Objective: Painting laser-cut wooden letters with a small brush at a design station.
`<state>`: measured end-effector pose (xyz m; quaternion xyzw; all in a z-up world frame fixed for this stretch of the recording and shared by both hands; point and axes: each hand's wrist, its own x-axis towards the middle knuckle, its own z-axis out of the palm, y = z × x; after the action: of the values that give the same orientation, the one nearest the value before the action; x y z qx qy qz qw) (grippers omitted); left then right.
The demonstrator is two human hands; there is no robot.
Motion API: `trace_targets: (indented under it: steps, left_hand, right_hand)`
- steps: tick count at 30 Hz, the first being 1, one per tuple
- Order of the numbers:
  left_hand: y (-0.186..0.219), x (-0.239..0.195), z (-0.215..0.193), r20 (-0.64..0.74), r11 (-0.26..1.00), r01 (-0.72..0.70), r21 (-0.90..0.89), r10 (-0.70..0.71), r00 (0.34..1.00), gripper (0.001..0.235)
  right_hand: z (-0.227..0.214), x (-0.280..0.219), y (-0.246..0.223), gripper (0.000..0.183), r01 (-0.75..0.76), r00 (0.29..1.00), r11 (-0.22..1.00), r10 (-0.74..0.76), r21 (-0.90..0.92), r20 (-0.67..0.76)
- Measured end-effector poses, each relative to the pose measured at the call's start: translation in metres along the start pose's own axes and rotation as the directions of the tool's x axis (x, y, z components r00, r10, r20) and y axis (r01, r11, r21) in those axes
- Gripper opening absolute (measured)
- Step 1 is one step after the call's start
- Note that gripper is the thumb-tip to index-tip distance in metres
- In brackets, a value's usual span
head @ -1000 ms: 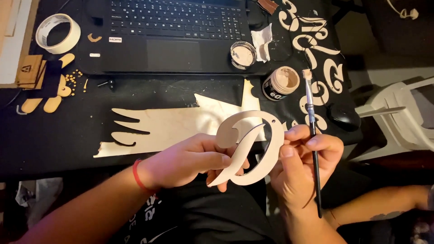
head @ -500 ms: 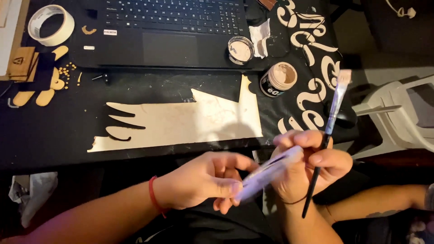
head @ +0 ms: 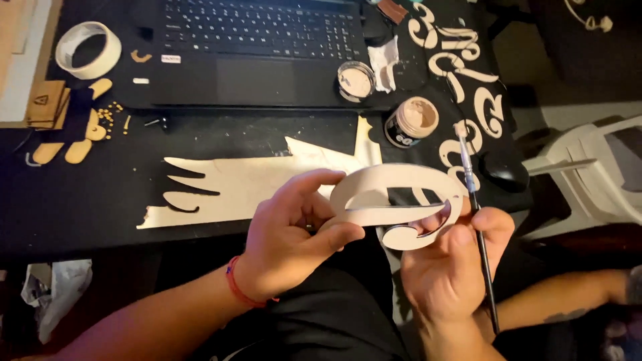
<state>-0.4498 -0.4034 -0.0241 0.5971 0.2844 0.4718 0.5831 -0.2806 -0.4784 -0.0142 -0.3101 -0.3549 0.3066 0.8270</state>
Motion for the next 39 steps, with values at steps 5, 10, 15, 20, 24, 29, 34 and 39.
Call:
trace_targets:
  steps: [5, 10, 15, 20, 24, 29, 34, 39]
  left_hand:
    - [0.004, 0.001, 0.002, 0.040, 0.998, 0.037, -0.047, -0.036, 0.999, 0.064]
    - [-0.003, -0.002, 0.000, 0.116, 0.990, 0.006, -0.138, 0.010, 0.993, 0.051]
    - [0.011, 0.022, -0.008, 0.291, 0.972, 0.110, -0.209, -0.045, 0.956, 0.031]
    - [0.027, 0.062, -0.015, 0.412, 1.000, 0.023, 0.018, -0.029, 0.911, 0.024]
    - [0.028, 0.081, -0.020, 0.298, 0.986, 0.002, 0.169, -0.053, 0.953, 0.019]
    - [0.011, 0.088, -0.037, 0.264, 0.991, -0.126, 0.048, 0.109, 0.958, 0.022]
    - [-0.011, 0.089, -0.052, 0.261, 0.987, 0.026, -0.156, 0.015, 0.965, 0.019]
    - [-0.013, 0.095, -0.060, 0.273, 0.961, 0.084, -0.262, -0.009, 0.962, 0.020]
  right_hand:
    - [-0.003, 0.007, -0.005, 0.022, -0.047, 0.995, 0.996, 0.041, -0.070, -0.086]
    - [-0.003, 0.019, -0.010, 0.019, -0.085, 0.996, 0.992, 0.081, -0.094, -0.046]
    - [-0.005, 0.037, -0.019, 0.017, -0.169, 0.985, 0.982, 0.170, -0.079, 0.005]
    - [0.002, 0.061, -0.034, 0.012, -0.166, 0.980, 0.981, 0.175, -0.100, 0.097]
    - [-0.003, 0.061, -0.026, 0.016, -0.084, 0.990, 0.991, 0.094, -0.101, 0.103]
    - [-0.005, 0.047, 0.013, 0.022, -0.183, 0.982, 0.969, 0.189, -0.166, 0.025]
    - [0.019, 0.055, 0.035, 0.025, -0.121, 0.992, 0.983, 0.125, -0.139, 0.023]
    - [0.031, 0.059, 0.038, 0.024, -0.068, 0.996, 0.978, 0.078, -0.199, 0.044]
